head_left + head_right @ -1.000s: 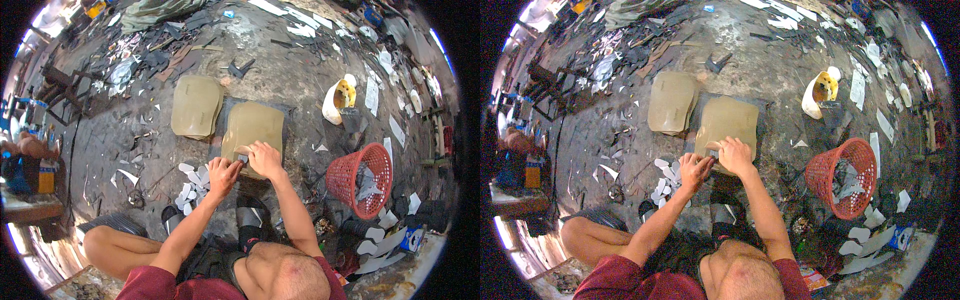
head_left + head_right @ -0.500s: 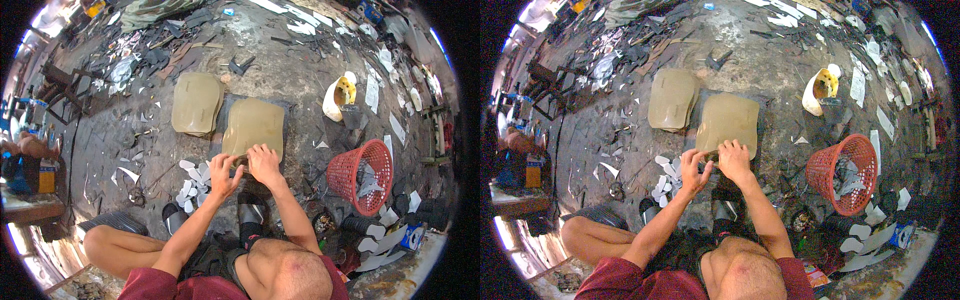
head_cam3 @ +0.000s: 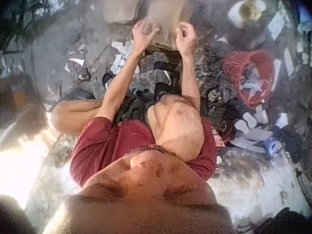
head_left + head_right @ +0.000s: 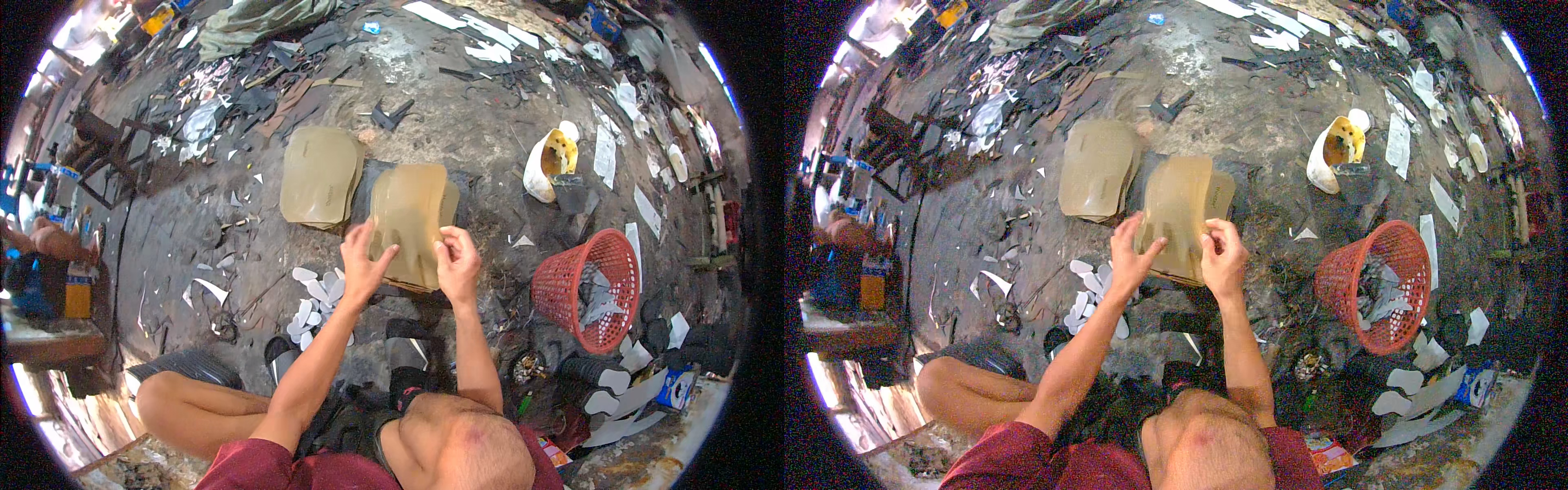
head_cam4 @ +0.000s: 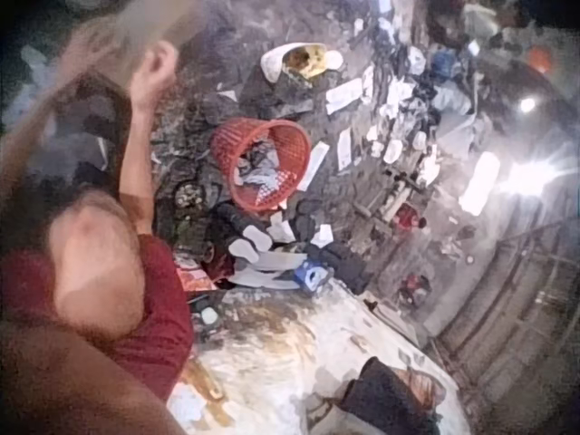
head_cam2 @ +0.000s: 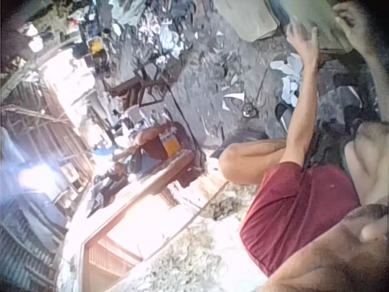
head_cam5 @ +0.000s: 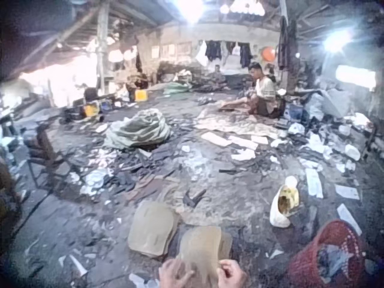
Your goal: The person sits on the floor and repeatedly places small white plastic pieces onto a stack of tan shoe insoles. They pick up each piece, position it on the insole, and press it down before moving to the next piece.
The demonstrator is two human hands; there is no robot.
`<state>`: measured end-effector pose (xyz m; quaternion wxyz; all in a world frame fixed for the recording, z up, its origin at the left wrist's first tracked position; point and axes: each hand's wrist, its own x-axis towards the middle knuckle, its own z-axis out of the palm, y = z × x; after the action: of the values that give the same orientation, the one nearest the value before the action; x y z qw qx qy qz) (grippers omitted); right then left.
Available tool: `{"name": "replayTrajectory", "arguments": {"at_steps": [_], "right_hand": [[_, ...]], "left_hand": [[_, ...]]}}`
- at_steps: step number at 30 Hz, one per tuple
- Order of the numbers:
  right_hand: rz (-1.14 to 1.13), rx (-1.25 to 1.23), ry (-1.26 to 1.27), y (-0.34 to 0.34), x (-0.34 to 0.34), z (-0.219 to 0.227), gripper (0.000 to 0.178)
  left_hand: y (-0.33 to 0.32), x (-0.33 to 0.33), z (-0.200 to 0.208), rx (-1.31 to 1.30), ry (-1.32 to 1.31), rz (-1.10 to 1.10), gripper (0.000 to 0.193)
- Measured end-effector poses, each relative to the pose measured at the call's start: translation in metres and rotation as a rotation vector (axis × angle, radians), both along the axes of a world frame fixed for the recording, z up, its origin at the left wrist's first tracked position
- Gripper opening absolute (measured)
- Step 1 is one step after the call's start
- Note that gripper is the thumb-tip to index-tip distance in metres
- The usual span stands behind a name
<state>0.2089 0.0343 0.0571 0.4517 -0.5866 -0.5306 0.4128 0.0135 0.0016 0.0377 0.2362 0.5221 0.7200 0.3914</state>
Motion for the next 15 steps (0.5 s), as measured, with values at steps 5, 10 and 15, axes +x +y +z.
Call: {"name": "replayTrajectory", "arguments": {"at_steps": [5, 10, 15], "right_hand": [[0.015, 0.036, 0.425, 0.004, 0.007, 0.041, 0.074], [0.155, -0.129, 0.101, -0.002, 0.014, 0.033, 0.122], [0.073, -0.208, 0.371, -0.017, -0.002, 0.006, 0.122]], "left_hand": [[0.002, -0.022, 0.027, -0.482, -1.112, -0.110, 0.049], [-0.011, -0.017, 0.040, -0.442, -1.630, -0.228, 0.037], [-0.019, -0.006, 0.027, -0.477, -1.615, -0.069, 0.044]]}}
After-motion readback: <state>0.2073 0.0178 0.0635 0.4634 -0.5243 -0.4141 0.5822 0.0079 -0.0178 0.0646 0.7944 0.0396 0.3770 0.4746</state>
